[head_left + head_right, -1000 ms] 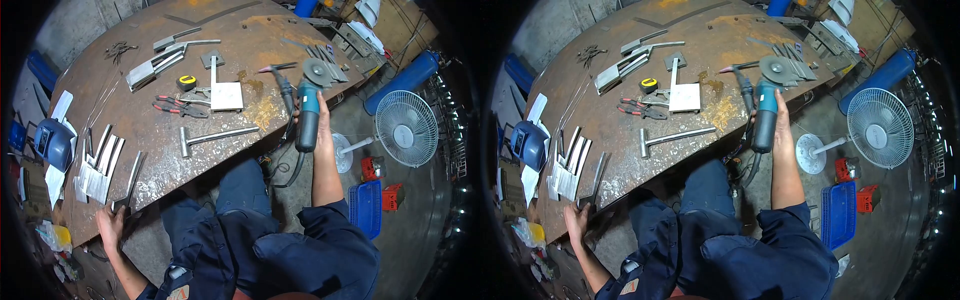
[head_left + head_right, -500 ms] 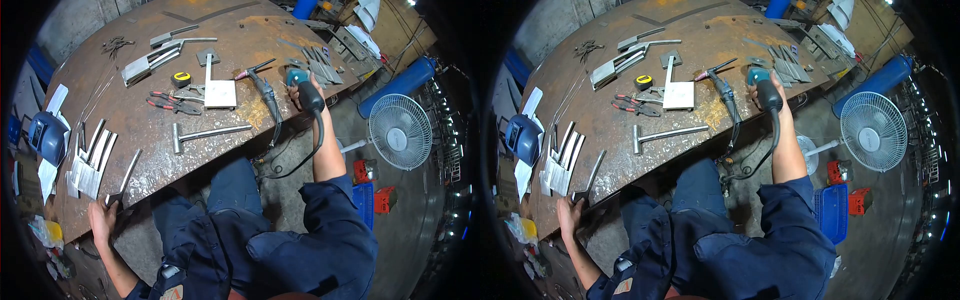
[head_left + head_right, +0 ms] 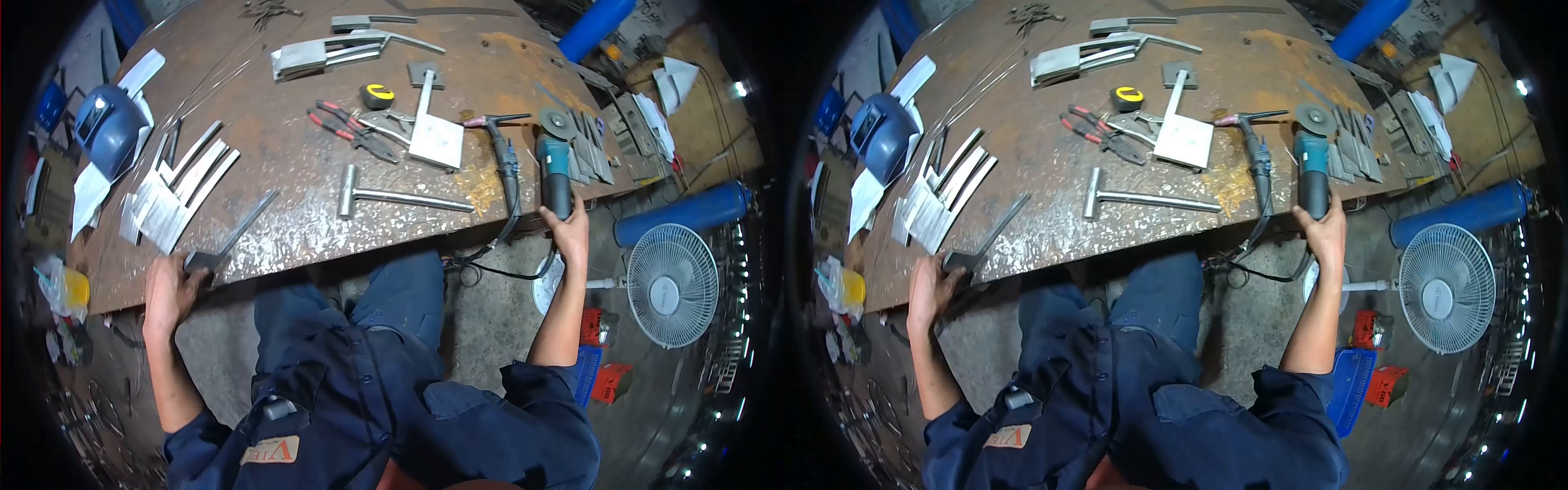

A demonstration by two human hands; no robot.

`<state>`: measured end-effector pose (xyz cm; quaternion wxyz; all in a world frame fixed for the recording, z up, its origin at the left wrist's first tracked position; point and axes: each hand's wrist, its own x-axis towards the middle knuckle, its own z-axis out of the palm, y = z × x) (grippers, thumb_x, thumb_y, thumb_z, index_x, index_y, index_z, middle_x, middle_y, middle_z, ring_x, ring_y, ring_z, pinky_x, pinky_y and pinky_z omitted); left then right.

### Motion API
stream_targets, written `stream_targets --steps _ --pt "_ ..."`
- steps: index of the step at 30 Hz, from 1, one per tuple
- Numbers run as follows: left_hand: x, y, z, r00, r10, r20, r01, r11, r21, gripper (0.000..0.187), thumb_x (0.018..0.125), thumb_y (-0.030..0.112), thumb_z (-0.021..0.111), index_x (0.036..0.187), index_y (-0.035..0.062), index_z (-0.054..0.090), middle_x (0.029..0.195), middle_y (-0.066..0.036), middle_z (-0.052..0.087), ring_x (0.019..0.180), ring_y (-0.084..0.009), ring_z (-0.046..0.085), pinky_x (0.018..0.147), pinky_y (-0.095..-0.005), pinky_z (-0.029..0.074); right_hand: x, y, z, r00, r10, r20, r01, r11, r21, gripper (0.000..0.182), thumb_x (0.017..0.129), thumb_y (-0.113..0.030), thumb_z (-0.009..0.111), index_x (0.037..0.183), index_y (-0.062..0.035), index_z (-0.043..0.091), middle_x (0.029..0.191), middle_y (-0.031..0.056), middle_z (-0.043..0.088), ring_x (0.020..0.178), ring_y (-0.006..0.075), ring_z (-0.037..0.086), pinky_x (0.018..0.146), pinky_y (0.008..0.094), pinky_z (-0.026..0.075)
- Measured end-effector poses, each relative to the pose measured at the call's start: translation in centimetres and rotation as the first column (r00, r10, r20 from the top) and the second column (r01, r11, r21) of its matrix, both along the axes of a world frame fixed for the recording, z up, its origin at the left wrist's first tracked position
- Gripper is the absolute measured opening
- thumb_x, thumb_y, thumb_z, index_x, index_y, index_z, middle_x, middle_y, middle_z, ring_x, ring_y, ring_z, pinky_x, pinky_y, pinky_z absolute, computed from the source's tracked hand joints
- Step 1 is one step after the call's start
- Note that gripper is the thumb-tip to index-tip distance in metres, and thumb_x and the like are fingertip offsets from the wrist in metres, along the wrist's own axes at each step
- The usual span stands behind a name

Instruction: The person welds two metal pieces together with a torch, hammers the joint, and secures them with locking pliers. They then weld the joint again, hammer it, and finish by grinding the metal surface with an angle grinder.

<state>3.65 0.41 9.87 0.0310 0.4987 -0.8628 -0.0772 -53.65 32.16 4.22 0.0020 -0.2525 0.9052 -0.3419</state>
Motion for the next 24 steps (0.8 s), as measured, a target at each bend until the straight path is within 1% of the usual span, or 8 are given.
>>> stream_targets --steps 3,12,14,15,16,18,20,24 --pt "-0.4 -0.6 0.8 0.999 0.039 -0.018 -0.037 0.993 0.111 0.031 0.082 0.019 0.083 0.091 -0.0078 0.070 0.085 -0.033 0.065 0.087 -0.0504 0.064 0.079 -0.0534 0.049 -1.2 -0.6 0.3 0.960 -0.077 -0.270 0.091 0.995 0.040 0.061 0.084 -0.037 0.080 0.130 0.0019 0.069 0.106 0.0317 0.074 0.100 0.0501 0.071 0.092 0.0529 0.054" --pt "-0.1 -0.3 0.3 0.994 0.008 -0.107 -0.002 0.998 0.056 0.030 0.083 0.020 0.082 0.093 -0.0064 0.071 0.090 -0.032 0.068 0.093 -0.0507 0.065 0.083 -0.0531 0.050 -4.9 -4.5 -1.4 0.883 0.009 -0.469 0.200 0.897 0.394 0.055 0.090 -0.035 0.078 0.124 0.0068 0.067 0.108 0.0341 0.070 0.104 0.0488 0.067 0.095 0.0517 0.053" --pt "0.0 -0.5 0.1 0.995 0.005 -0.099 -0.001 0.999 0.040 0.030 0.083 0.020 0.082 0.093 -0.0062 0.072 0.090 -0.032 0.068 0.093 -0.0504 0.065 0.083 -0.0531 0.050 -1.7 -6.9 -0.1 0.521 0.042 -0.852 0.140 0.981 0.133 0.046 0.090 -0.027 0.078 0.121 0.0052 0.068 0.102 0.0299 0.071 0.099 0.0459 0.068 0.093 0.0513 0.053" --pt "0.0 -0.5 0.0 0.996 -0.007 -0.089 0.009 1.000 0.023 0.030 0.083 0.019 0.082 0.094 -0.0059 0.072 0.090 -0.032 0.068 0.093 -0.0502 0.066 0.084 -0.0530 0.051 -0.7 -8.6 0.2 0.496 0.096 -0.863 -0.020 0.995 0.099 0.039 0.090 -0.021 0.077 0.122 0.0009 0.070 0.100 0.0250 0.071 0.096 0.0415 0.069 0.090 0.0487 0.054" --pt "0.1 -0.4 0.0 0.996 -0.007 -0.087 0.009 1.000 0.022 0.030 0.083 0.019 0.082 0.094 -0.0059 0.072 0.090 -0.032 0.068 0.093 -0.0502 0.066 0.084 -0.0530 0.051 0.9 -10.3 0.2 0.715 0.175 -0.677 -0.188 0.981 0.055 0.034 0.093 -0.022 0.074 0.120 -0.0011 0.072 0.100 0.0237 0.074 0.097 0.0392 0.072 0.087 0.0480 0.056" --pt "0.1 -0.3 -0.1 0.991 -0.040 -0.131 0.039 0.999 -0.013 0.029 0.083 0.019 0.082 0.094 -0.0058 0.072 0.088 -0.032 0.068 0.091 -0.0497 0.066 0.082 -0.0534 0.051 3.4 -13.7 0.5 0.915 0.267 -0.301 -0.270 0.962 0.032 0.033 0.098 -0.028 0.070 0.114 0.0000 0.077 0.092 0.0195 0.079 0.081 0.0322 0.077 0.078 0.0397 0.059" --pt "0.1 -0.4 -0.1 0.991 -0.026 -0.135 0.027 1.000 0.007 0.029 0.083 0.019 0.082 0.094 -0.0059 0.072 0.087 -0.031 0.068 0.090 -0.0496 0.066 0.082 -0.0534 0.051 2.0 -16.9 -0.8 0.966 0.244 0.090 -0.255 0.957 0.136 0.051 0.091 -0.035 0.076 0.122 0.0059 0.074 0.109 0.0278 0.077 0.104 0.0360 0.077 0.091 0.0423 0.058" --pt "0.4 -0.4 -0.7 0.990 -0.016 -0.140 0.015 1.000 -0.008 0.030 0.083 0.019 0.082 0.093 -0.0064 0.072 0.086 -0.032 0.067 0.089 -0.0496 0.067 0.080 -0.0533 0.052 0.9 -20.9 -4.8 0.958 0.225 0.177 -0.215 0.974 -0.075 0.052 0.081 -0.032 0.087 0.117 0.0040 0.075 0.113 0.0238 0.078 0.104 0.0357 0.076 0.091 0.0384 0.058"
